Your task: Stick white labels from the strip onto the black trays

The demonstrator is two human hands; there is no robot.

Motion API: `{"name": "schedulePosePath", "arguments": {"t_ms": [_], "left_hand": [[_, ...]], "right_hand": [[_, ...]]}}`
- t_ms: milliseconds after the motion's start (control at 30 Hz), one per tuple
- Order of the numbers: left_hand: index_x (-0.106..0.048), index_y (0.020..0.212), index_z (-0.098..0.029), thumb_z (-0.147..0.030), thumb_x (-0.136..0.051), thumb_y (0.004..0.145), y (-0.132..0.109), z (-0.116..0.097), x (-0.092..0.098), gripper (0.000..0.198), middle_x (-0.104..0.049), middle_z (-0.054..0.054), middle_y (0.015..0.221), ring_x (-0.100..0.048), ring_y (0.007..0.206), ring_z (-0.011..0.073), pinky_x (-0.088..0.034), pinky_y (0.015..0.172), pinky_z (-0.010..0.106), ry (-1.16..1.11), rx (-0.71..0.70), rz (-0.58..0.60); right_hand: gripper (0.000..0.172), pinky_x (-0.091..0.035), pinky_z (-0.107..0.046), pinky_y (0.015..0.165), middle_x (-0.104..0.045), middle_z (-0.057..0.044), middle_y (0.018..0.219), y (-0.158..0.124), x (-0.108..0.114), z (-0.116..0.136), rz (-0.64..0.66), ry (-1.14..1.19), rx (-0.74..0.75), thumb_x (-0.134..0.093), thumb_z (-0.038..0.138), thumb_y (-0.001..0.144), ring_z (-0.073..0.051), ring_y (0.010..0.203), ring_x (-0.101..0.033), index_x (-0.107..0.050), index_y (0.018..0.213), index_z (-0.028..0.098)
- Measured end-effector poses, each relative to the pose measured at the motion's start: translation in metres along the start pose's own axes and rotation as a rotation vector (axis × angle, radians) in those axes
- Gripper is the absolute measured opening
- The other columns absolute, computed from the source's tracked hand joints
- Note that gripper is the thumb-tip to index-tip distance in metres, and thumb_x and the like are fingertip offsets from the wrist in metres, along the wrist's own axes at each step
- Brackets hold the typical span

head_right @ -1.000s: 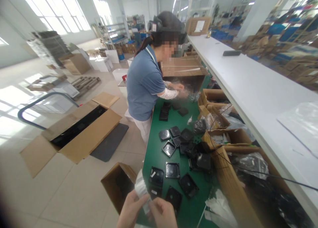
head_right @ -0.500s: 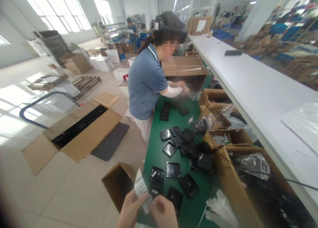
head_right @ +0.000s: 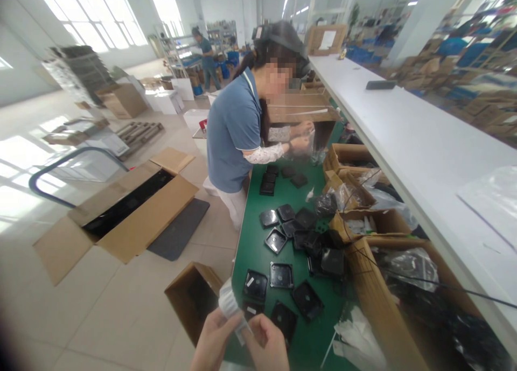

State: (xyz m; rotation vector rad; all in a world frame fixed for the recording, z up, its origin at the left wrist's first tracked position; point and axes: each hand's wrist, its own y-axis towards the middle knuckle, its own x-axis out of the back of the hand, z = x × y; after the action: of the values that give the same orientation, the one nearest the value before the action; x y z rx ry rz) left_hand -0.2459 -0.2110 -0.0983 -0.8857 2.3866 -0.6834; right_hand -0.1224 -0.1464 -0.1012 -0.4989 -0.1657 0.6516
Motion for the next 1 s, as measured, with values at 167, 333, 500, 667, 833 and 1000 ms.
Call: {"name": "schedulePosePath", "arguments": {"t_ms": [167, 333, 500, 667, 833, 1000], "left_hand": [[-0.075, 0.089, -0.013, -0.042, -0.084, 0.066, 0.002, 0.004, 0.000, 0.037, -0.076, 0.009, 0.088, -0.064, 0.081, 0.0208, -0.049, 0.085, 0.033, -0.010, 0.010, 0.002], [-0.074, 0.095, -0.011, -0.042, -0.086, 0.064, 0.001, 0.004, -0.002, 0.046, -0.075, 0.009, 0.086, -0.065, 0.080, 0.0211, -0.050, 0.076, 0.029, -0.008, -0.032, -0.072], [-0.074, 0.094, -0.011, -0.042, -0.085, 0.065, 0.000, 0.003, -0.001, 0.044, -0.075, 0.008, 0.084, -0.065, 0.082, 0.0205, -0.050, 0.078, 0.028, -0.006, -0.023, -0.067], [-0.075, 0.086, -0.011, -0.041, -0.088, 0.059, 0.005, 0.016, 0.009, 0.042, -0.075, 0.009, 0.083, -0.066, 0.082, 0.0232, -0.050, 0.077, 0.029, 0.091, 0.006, 0.044], [-0.076, 0.081, -0.010, -0.045, -0.085, 0.061, 0.006, 0.023, 0.010, 0.041, -0.075, 0.009, 0.080, -0.065, 0.076, 0.0214, -0.050, 0.073, 0.028, 0.103, -0.017, 0.041], [-0.075, 0.084, -0.011, -0.044, -0.087, 0.058, 0.007, 0.027, 0.010, 0.044, -0.074, 0.009, 0.081, -0.065, 0.078, 0.0229, -0.050, 0.073, 0.029, 0.084, -0.014, 0.019]], "right_hand": [[0.054, -0.039, -0.025, 0.057, -0.056, -0.002, 0.062, 0.000, -0.002, -0.006, -0.035, -0.021, 0.017, -0.068, 0.071, 0.071, -0.015, 0.061, -0.050, -0.061, 0.069, 0.017], [0.053, -0.037, -0.025, 0.057, -0.055, -0.001, 0.061, 0.001, -0.004, -0.015, -0.038, 0.086, -0.005, -0.074, 0.068, 0.066, -0.015, 0.060, -0.048, -0.062, 0.068, 0.016], [0.055, -0.036, -0.025, 0.054, -0.054, -0.002, 0.058, 0.000, -0.003, -0.013, -0.051, 0.110, -0.035, -0.073, 0.070, 0.065, -0.014, 0.057, -0.047, -0.062, 0.066, 0.016], [0.055, -0.041, -0.025, 0.055, -0.056, -0.002, 0.060, -0.004, -0.002, -0.001, -0.087, 0.044, -0.004, -0.072, 0.071, 0.065, -0.015, 0.059, -0.050, -0.061, 0.066, 0.017], [0.054, -0.044, -0.025, 0.057, -0.057, -0.002, 0.062, -0.005, -0.003, 0.003, -0.079, 0.120, -0.003, -0.074, 0.070, 0.063, -0.016, 0.061, -0.053, -0.059, 0.068, 0.018], [0.053, -0.044, -0.025, 0.057, -0.057, -0.003, 0.061, -0.005, -0.003, 0.000, -0.073, 0.113, 0.004, -0.073, 0.069, 0.065, -0.017, 0.061, -0.054, -0.060, 0.067, 0.018]]}}
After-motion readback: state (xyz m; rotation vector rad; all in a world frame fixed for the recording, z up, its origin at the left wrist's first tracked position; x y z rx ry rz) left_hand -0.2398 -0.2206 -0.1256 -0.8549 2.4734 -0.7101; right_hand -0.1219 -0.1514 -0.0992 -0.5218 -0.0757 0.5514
